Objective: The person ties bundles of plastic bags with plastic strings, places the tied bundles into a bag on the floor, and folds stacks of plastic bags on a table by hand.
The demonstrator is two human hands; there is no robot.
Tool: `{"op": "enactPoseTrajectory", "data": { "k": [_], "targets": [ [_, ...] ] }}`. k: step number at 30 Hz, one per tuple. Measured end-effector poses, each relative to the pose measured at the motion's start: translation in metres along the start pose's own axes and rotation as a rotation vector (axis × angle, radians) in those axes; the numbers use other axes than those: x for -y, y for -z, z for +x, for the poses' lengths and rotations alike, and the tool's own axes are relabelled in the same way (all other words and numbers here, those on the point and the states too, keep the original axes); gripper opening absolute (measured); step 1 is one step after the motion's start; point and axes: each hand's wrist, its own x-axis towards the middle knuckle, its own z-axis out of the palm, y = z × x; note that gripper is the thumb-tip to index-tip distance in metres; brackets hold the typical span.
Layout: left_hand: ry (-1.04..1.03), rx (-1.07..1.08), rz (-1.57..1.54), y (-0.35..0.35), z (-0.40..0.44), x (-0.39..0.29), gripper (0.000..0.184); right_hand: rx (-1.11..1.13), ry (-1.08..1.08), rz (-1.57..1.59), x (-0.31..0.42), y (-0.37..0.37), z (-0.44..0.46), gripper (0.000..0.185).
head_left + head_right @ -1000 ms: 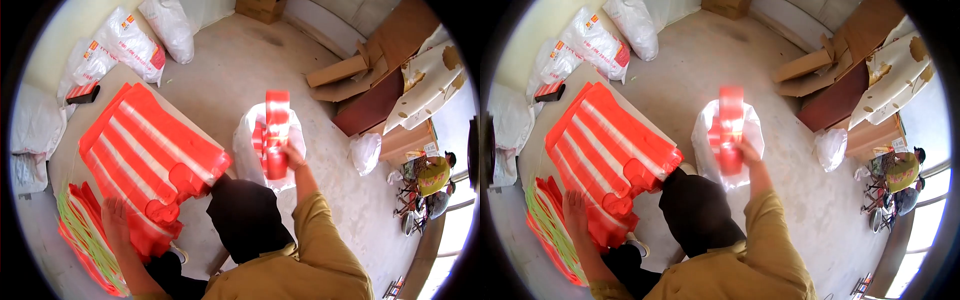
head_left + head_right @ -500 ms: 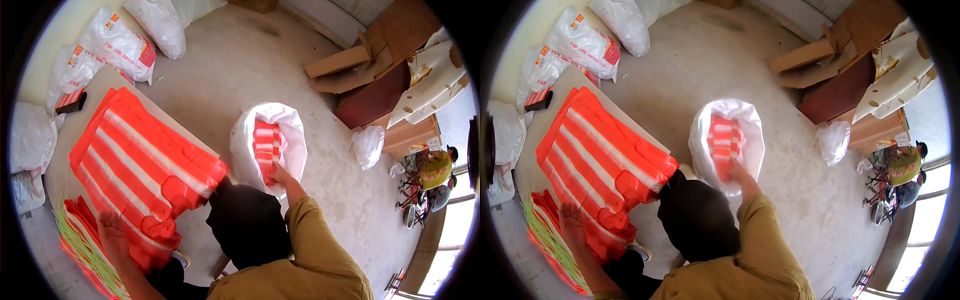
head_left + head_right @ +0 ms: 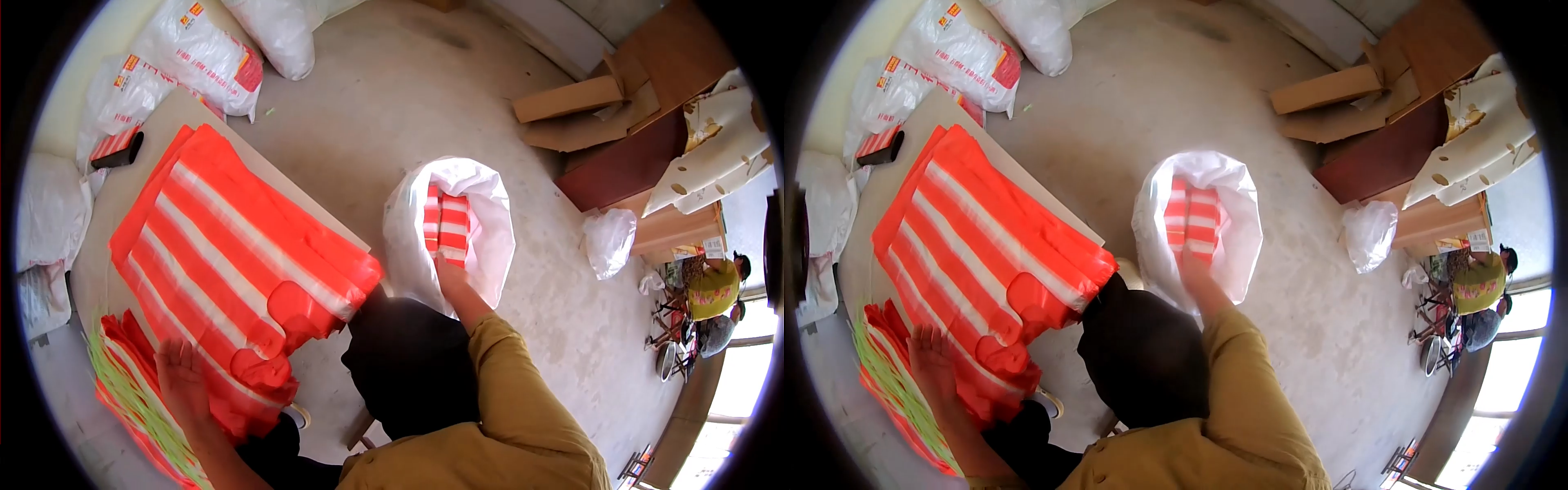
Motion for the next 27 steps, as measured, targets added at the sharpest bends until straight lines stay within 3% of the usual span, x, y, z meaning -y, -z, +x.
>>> {"op": "enactPoseTrajectory", "data": {
  "k": [6,11,12,13,15,17,20,22,24,27],
  "targets": [
    [-0.003,0.000,-0.087,0.011,-0.006,0.002,0.034,-0.013,0.191,-0.065,-0.026,-0.034,0.029,0.053],
    [-0.053,-0.172,-0.095,-0.009,-0.017,-0.003,0.028,-0.120,0.466,0.167,-0.095,-0.033,0.079,0.039],
    [-0.057,-0.224,-0.079,-0.007,-0.018,-0.002,0.028,-0.164,0.475,0.289,-0.035,0.020,0.019,0.027],
    [-0.068,-0.267,-0.028,-0.012,-0.021,-0.006,0.027,-0.379,0.454,0.295,-0.047,0.016,0.039,0.025],
    [-0.071,-0.335,0.082,-0.022,-0.026,-0.011,0.024,-0.298,0.264,0.630,-0.009,0.070,0.012,0.025],
    [-0.048,-0.379,0.197,-0.030,-0.031,-0.015,0.021,-0.394,0.293,0.677,0.048,0.120,-0.025,0.024],
    [-0.014,-0.339,0.233,-0.036,-0.039,-0.018,0.017,-0.423,0.556,0.639,0.127,0.170,-0.068,0.022],
    [-0.008,-0.310,0.291,-0.035,-0.042,-0.018,0.019,-0.260,0.655,0.648,0.188,0.191,-0.113,0.009],
    [-0.018,-0.275,0.346,-0.037,-0.046,-0.020,0.020,-0.094,0.941,0.566,0.240,0.192,-0.153,0.007],
    [-0.048,-0.215,0.424,-0.041,-0.051,-0.025,0.021,0.073,1.453,0.051,0.303,0.186,-0.206,0.020]
  ]
}}
